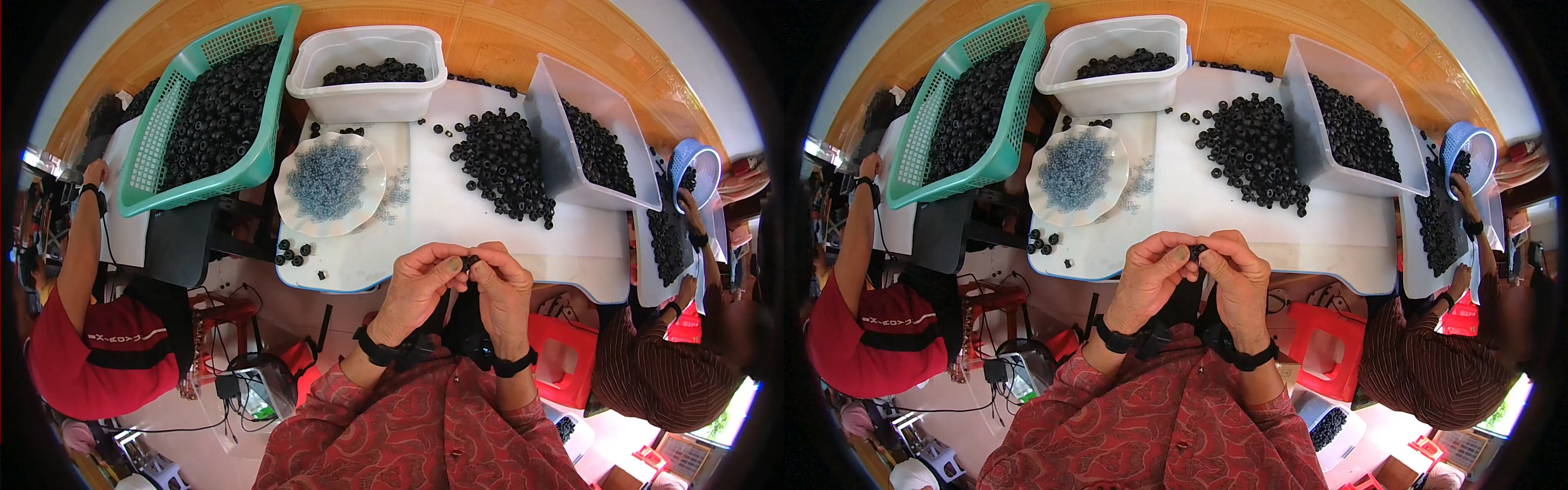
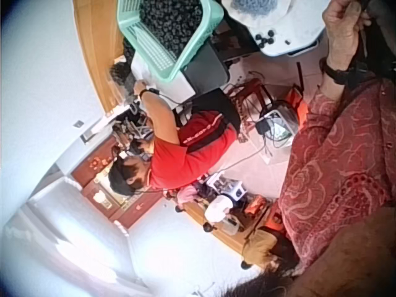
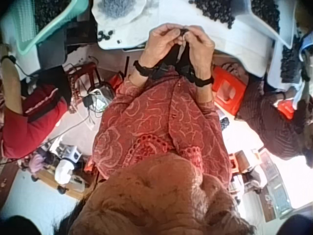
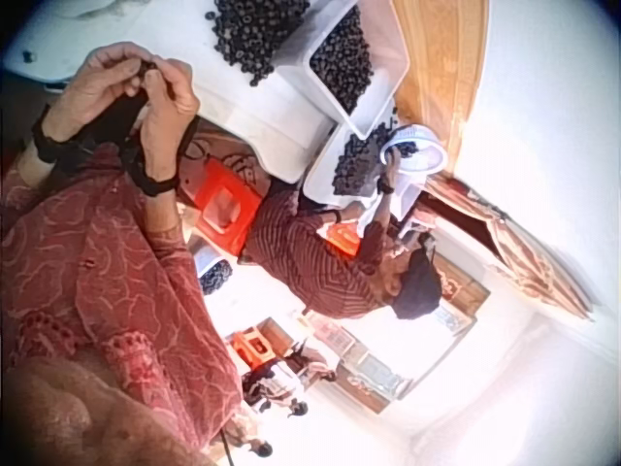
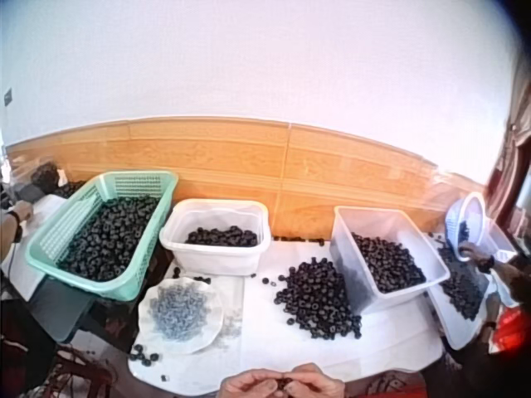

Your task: Sorting and inspecting black rubber gaskets on a production table.

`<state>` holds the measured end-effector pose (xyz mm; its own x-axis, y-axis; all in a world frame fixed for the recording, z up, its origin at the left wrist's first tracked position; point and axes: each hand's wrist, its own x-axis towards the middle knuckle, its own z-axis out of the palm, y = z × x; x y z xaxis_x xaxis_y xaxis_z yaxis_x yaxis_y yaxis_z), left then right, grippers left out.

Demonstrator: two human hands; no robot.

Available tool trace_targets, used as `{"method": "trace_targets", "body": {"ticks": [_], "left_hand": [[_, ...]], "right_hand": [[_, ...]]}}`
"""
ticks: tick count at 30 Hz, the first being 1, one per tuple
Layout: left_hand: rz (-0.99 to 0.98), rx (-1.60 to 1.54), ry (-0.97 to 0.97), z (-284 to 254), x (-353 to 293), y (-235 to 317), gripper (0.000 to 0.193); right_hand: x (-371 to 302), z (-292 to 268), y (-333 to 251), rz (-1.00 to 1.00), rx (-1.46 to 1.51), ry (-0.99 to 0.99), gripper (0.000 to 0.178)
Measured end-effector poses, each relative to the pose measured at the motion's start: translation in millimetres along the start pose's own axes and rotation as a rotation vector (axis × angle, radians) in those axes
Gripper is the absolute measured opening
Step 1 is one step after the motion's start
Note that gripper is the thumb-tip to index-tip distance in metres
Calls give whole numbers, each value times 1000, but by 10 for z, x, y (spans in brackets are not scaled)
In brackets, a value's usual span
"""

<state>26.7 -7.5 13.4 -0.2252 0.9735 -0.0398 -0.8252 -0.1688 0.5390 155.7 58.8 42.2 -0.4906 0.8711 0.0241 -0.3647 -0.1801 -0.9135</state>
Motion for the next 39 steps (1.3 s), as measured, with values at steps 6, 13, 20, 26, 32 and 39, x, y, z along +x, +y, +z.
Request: {"method": "trace_targets", "body": {"ticks": [6, 13, 20, 26, 32, 39], "left_hand": [[4, 27, 16, 6, -11, -3, 22], [27, 48, 46, 30, -22, 11, 22], [47, 82, 44, 25, -34, 23, 20], [-1, 16, 28, 12, -32, 28, 21], [-26, -47, -16, 3, -21, 38, 21], [-27, -38, -9, 10, -9, 42, 21]], "right_hand": [[-8, -13, 11, -30, -62, -10, 18], [-28, 13, -28, -80, -188, -15, 17], [-45, 27, -19, -102, -237, 10, 17], [-39, 50, -23, -64, -150, 14, 17], [-37, 54, -6, -7, 28, 20, 17], [-28, 65, -10, -10, 12, 26, 18]]}}
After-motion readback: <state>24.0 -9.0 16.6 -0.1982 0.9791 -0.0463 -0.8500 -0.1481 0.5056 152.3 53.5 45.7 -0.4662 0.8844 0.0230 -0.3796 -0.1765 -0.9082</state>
